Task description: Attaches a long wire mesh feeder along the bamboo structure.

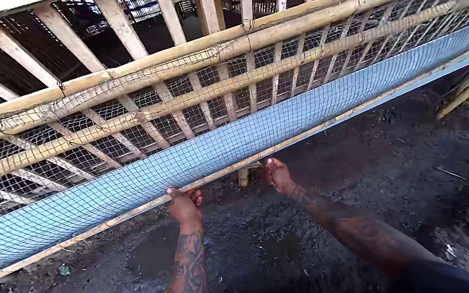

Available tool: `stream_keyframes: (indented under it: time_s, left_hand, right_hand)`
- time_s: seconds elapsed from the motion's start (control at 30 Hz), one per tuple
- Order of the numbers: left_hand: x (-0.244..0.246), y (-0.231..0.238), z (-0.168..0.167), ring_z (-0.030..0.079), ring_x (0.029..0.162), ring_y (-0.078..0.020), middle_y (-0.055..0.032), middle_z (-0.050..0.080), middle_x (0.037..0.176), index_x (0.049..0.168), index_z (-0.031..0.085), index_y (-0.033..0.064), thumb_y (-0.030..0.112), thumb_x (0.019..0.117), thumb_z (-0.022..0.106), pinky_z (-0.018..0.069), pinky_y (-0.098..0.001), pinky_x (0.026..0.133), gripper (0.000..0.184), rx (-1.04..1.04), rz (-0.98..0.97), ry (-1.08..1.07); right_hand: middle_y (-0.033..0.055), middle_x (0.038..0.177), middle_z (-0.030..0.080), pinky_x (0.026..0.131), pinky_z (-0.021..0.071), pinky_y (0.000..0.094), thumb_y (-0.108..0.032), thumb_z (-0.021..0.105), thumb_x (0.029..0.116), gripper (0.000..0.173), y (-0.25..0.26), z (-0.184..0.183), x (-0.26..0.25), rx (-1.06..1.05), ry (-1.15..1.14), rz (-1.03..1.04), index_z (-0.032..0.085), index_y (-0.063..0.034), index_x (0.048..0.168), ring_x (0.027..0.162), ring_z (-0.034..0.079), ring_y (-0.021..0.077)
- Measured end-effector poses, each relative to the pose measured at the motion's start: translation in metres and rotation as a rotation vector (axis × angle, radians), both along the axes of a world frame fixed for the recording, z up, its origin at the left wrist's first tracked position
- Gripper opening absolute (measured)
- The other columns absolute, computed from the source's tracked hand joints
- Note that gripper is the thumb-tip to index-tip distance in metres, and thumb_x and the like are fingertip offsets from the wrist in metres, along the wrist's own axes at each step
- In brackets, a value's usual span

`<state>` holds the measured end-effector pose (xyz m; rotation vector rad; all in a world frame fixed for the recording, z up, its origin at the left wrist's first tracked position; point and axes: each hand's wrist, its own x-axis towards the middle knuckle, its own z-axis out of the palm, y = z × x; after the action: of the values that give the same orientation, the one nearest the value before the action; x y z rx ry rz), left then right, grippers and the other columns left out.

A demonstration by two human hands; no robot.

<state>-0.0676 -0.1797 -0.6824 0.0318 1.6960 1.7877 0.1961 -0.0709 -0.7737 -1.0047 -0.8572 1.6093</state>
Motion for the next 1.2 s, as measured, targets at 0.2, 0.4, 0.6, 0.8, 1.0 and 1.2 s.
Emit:
stream_keyframes:
  time_s: [0.2, 0.4, 0.6, 0.8, 1.0, 1.2]
  left_hand:
    - [0.009, 0.000, -0.003, 0.062, 0.054, -0.0188, -0.0097, 0.062, 0.074, 0.114, 0.053, 0.0020, 0.061, 0.1085, 0.025, 0.0539, -0.0355, 0.048, 0.066, 0.040, 0.052, 0.008]
    - [0.089, -0.001, -0.037, 0.066, 0.066, -0.0180, -0.0110, 0.063, 0.084, 0.114, 0.057, -0.0051, 0.025, 0.1098, 0.049, 0.0589, -0.0349, 0.063, 0.031, 0.155, -0.264, 0.344]
    - [0.132, 0.045, -0.070, 0.068, 0.114, -0.0254, -0.0158, 0.065, 0.134, 0.133, 0.069, 0.0068, 0.020, 0.1002, 0.064, 0.0559, -0.0423, 0.099, 0.035, 0.081, -0.755, 1.187]
    - [0.147, 0.058, -0.085, 0.066, 0.121, -0.0319, -0.0172, 0.066, 0.133, 0.130, 0.070, 0.0051, 0.021, 0.1013, 0.063, 0.0526, -0.0510, 0.102, 0.033, 0.133, -0.684, 1.248]
    - [0.155, 0.064, -0.096, 0.066, 0.119, -0.0316, -0.0183, 0.068, 0.129, 0.125, 0.071, 0.0029, 0.022, 0.1004, 0.061, 0.0527, -0.0501, 0.101, 0.032, 0.222, -0.583, 1.203]
    - [0.149, 0.064, -0.095, 0.065, 0.120, -0.0347, -0.0206, 0.067, 0.128, 0.123, 0.072, 0.0013, 0.024, 0.1010, 0.060, 0.0519, -0.0522, 0.101, 0.034, 0.248, -0.612, 1.236]
  right_hand:
    - [-0.0060, 0.052, 0.037, 0.038, 0.0347, 0.0210, -0.030, 0.037, 0.1126, 0.036, 0.015, -0.013, 0.003, -0.032, 0.117, 0.141, 0.054, -0.0083, 0.088, 0.039, 0.035, 0.0055]
    - [-0.0055, 0.052, 0.038, 0.040, 0.0375, 0.0213, -0.032, 0.037, 0.1127, 0.038, 0.024, -0.021, 0.003, -0.111, 0.178, 0.239, 0.052, -0.0099, 0.087, 0.039, 0.038, 0.0063]
    - [-0.0053, 0.057, 0.041, 0.043, 0.0391, 0.0218, -0.034, 0.043, 0.1109, 0.034, 0.027, -0.020, 0.013, -0.204, 0.121, 0.323, 0.053, -0.0125, 0.088, 0.042, 0.039, 0.0066]
    - [-0.0058, 0.058, 0.042, 0.036, 0.0326, 0.0177, -0.036, 0.050, 0.1085, 0.028, 0.027, -0.012, 0.023, -0.260, -0.020, 0.350, 0.057, -0.0114, 0.095, 0.039, 0.036, 0.0031]
    - [-0.0049, 0.055, 0.041, 0.035, 0.0306, 0.0190, -0.035, 0.054, 0.1071, 0.026, 0.026, -0.010, 0.009, -0.304, -0.128, 0.266, 0.058, -0.0115, 0.096, 0.038, 0.035, 0.0042]
    - [-0.0050, 0.054, 0.040, 0.035, 0.0310, 0.0188, -0.033, 0.052, 0.1079, 0.023, 0.022, -0.005, 0.001, -0.331, -0.067, 0.208, 0.056, -0.0120, 0.098, 0.038, 0.036, 0.0042]
